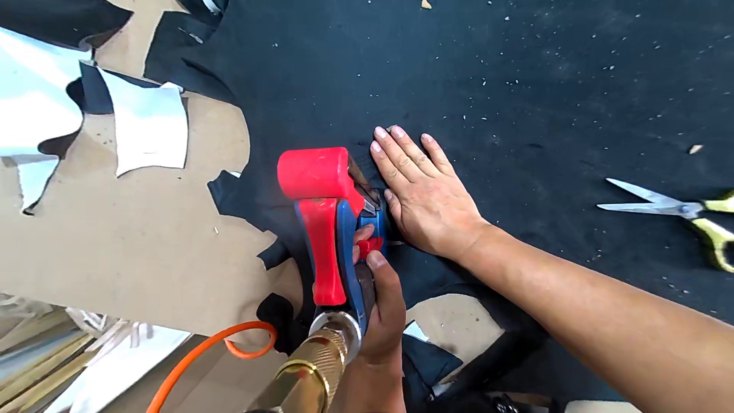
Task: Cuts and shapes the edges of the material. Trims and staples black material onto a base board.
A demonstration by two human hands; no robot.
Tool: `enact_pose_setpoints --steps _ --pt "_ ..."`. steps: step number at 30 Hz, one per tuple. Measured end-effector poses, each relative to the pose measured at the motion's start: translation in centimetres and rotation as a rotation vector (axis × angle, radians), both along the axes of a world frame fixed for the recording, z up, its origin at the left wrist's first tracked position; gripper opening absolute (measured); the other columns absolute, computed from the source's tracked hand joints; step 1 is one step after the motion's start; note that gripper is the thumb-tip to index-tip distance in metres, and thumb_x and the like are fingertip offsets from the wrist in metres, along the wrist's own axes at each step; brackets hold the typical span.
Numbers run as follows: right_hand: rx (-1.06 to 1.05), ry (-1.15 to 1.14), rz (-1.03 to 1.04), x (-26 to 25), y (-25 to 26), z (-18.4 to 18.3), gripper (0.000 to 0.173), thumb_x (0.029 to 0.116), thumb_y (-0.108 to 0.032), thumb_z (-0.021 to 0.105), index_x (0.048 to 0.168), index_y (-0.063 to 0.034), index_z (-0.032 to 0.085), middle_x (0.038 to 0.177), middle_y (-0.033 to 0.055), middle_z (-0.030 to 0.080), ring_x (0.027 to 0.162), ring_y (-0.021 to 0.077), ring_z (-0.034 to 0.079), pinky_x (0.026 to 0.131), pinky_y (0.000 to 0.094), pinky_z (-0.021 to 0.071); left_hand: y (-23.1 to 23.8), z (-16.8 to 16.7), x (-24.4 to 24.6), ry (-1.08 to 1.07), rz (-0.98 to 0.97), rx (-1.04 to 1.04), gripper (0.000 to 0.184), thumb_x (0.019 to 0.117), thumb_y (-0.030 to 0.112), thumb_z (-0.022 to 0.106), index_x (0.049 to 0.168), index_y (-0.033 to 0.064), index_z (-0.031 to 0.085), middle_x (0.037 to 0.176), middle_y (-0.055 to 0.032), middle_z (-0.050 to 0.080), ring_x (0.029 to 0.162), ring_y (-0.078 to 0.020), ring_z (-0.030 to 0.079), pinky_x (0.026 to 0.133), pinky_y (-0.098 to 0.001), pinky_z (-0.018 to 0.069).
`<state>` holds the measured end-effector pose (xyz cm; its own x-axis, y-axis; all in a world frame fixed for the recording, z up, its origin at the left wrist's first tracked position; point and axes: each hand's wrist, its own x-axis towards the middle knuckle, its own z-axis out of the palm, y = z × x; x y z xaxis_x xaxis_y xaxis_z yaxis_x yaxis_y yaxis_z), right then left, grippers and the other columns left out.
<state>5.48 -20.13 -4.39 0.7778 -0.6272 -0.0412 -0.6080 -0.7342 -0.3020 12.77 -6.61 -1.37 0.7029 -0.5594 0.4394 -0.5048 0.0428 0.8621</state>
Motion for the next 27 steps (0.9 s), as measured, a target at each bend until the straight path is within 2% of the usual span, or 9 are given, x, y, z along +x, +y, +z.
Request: enact_pose_setpoints --steps 3,8,12,15,18,20,22,25,27 --pt "0.008 -0.008 0.004 -0.1 0.0 0.0 0.06 0.1072 -0.028 0.027 0.165 -0.0102 0.023 0.173 0.0019 0.016 0.16 0.0192 0.011 0.129 0.0507 0.0093 0.0 -0.2 0.5 -0.018 -0.053 -0.015 0.016 0.0991 0.016 0.062 0.11 0.0043 0.062 0.098 -0.0027 0.073 0.095 -0.02 0.074 0.086 -0.0407 0.0643" --pt "0.004 -0.048 -0.099 -1.0 1.1 -0.1 0.06 0.1083 -0.03 0.027 0.165 -0.0102 0.025 0.173 0.0019 0.016 0.16 0.0182 0.011 0.13 0.0523 0.0085 0.2 -0.1 2.1 0.014 -0.14 -0.04 0.02 0.0956 0.014 0.066 0.11 0.0016 0.06 0.098 -0.0081 0.076 0.095 -0.0274 0.076 0.086 -0.047 0.0656" --pt "0.016 0.019 -0.167 -1.0 2.2 -0.2 0.061 0.1092 -0.033 0.024 0.166 -0.0108 0.02 0.174 0.0022 0.013 0.161 0.0196 0.009 0.129 0.0537 0.0063 0.6 0.1 2.9 -0.023 -0.236 -0.011 0.018 0.096 0.012 0.066 0.112 0.0038 0.063 0.102 -0.0058 0.076 0.099 -0.0238 0.075 0.088 -0.0432 0.0651" --pt "0.021 0.001 -0.169 -0.7 1.8 -0.3 0.06 0.1085 -0.03 0.025 0.166 -0.0117 0.021 0.174 0.0014 0.013 0.161 0.0191 0.009 0.129 0.0527 0.0073 0.2 -0.1 3.7 -0.073 -0.264 -0.006 0.017 0.0948 0.011 0.066 0.11 0.0056 0.062 0.098 -0.0038 0.075 0.093 -0.0218 0.076 0.083 -0.0422 0.066" --pt "0.035 -0.04 -0.163 -0.7 1.9 -0.5 0.06 0.1077 -0.028 0.026 0.165 -0.0115 0.023 0.174 0.0006 0.014 0.161 0.0191 0.009 0.129 0.0522 0.0069 0.0 -0.2 4.6 -0.053 -0.324 -0.03 0.017 0.0953 0.01 0.066 0.111 0.0057 0.063 0.098 -0.0045 0.075 0.093 -0.0242 0.076 0.083 -0.0451 0.0661" --pt "0.035 -0.06 -0.204 -1.4 2.6 -0.6 0.059 0.108 -0.027 0.027 0.165 -0.013 0.025 0.173 -0.0013 0.016 0.16 0.0181 0.01 0.13 0.051 0.0077 0.2 -0.3 5.1 -0.031 -0.403 -0.022 0.02 0.096 0.012 0.067 0.115 0.0058 0.062 0.104 -0.007 0.076 0.098 -0.0274 0.076 0.087 -0.0474 0.0657" --pt "0.027 -0.037 -0.264 -2.4 3.3 -0.6 0.058 0.1089 -0.029 0.027 0.165 -0.0146 0.025 0.173 -0.0022 0.018 0.16 0.0178 0.011 0.129 0.0521 0.0098 0.1 -0.4 5.2 -0.045 -0.476 -0.001 0.02 0.0982 0.015 0.067 0.117 0.0088 0.062 0.107 -0.0052 0.076 0.101 -0.0256 0.075 0.089 -0.046 0.0655" --pt "0.051 -0.024 -0.288 -2.8 3.9 -0.7 0.058 0.1089 -0.028 0.024 0.165 -0.016 0.025 0.173 -0.0024 0.017 0.161 0.0186 0.009 0.129 0.0536 0.0074 0.2 -0.4 4.7 -0.088 -0.471 0.026 0.018 0.0961 0.014 0.068 0.112 0.007 0.062 0.1 -0.0027 0.074 0.096 -0.02 0.075 0.085 -0.0409 0.0661" --pt "0.043 -0.057 -0.288 -2.6 3.4 -0.8 0.056 0.1087 -0.027 0.025 0.164 -0.0174 0.029 0.172 -0.0035 0.021 0.16 0.0183 0.01 0.13 0.0526 0.0068 -0.2 -0.5 4.4 -0.099 -0.466 0.017 0.018 0.0947 0.014 0.068 0.11 0.0062 0.062 0.098 -0.0018 0.073 0.094 -0.0175 0.074 0.084 -0.0385 0.0653"
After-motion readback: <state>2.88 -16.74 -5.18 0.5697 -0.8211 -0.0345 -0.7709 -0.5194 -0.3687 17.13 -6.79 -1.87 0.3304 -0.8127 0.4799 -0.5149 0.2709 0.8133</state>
